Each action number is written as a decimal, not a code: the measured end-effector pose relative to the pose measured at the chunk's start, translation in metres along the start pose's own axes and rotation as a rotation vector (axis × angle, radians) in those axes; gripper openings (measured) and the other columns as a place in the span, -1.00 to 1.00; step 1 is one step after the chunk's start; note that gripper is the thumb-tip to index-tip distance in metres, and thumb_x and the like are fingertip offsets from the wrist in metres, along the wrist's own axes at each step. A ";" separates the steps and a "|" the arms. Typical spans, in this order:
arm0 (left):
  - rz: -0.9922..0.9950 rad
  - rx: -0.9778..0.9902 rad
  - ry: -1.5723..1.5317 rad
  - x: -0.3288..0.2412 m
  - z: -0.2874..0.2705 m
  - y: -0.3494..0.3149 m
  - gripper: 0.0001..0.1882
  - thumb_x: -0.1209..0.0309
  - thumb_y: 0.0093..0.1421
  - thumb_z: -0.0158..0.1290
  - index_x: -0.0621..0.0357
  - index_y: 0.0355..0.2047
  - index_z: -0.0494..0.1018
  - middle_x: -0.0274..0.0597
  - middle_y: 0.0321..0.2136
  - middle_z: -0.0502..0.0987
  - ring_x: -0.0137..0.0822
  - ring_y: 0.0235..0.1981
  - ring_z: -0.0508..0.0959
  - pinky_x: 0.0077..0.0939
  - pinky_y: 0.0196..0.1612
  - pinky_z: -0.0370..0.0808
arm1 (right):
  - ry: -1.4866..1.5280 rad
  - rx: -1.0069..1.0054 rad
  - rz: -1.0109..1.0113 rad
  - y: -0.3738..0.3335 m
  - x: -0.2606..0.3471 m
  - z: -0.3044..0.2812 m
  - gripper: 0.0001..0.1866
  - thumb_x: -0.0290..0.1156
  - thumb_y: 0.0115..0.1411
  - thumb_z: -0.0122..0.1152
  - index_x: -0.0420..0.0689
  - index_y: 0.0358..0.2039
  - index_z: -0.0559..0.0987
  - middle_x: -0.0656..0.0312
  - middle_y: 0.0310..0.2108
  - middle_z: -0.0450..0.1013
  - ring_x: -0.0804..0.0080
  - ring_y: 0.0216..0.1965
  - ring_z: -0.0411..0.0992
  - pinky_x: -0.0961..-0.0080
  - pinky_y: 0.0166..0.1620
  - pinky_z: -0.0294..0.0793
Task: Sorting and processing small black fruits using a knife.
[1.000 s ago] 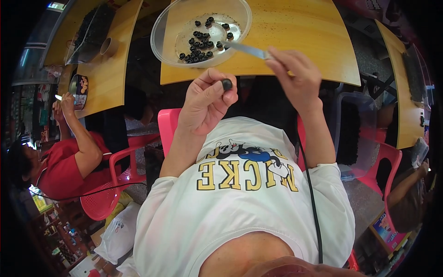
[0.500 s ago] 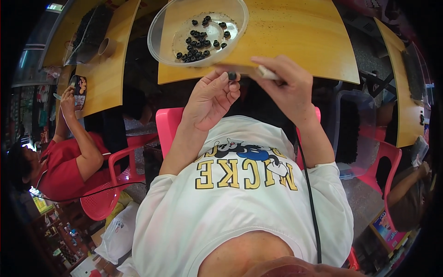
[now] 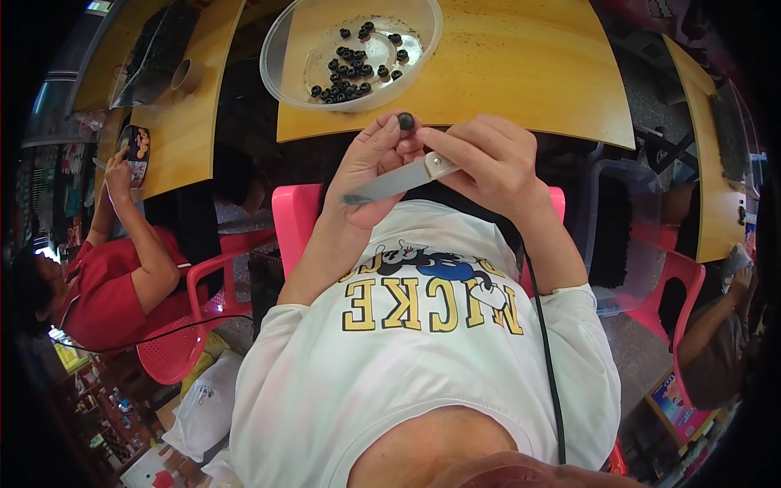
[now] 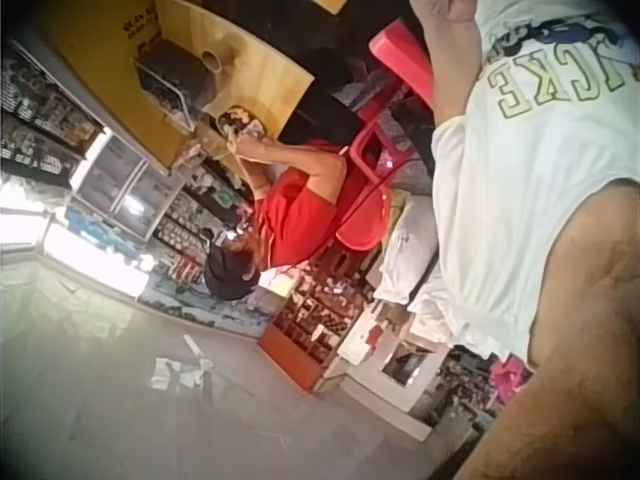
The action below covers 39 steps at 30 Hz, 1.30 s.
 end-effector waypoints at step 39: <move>0.133 0.204 0.149 -0.020 0.019 -0.016 -0.74 0.59 0.16 -0.04 0.30 -0.12 0.32 -0.13 -0.36 0.43 -0.38 -0.38 0.44 -0.56 -0.26 0.44 | -0.173 0.037 0.366 -0.008 -0.045 -0.005 -0.71 -0.39 0.06 0.22 -0.16 -0.17 0.55 0.23 -0.61 0.36 0.42 -0.60 0.34 0.59 -0.52 0.30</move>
Point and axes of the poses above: each hand's wrist, its own y-axis towards the middle knuckle, its own z-axis out of the palm, x = y × z, the point moved 4 cm from there along y, towards the middle knuckle
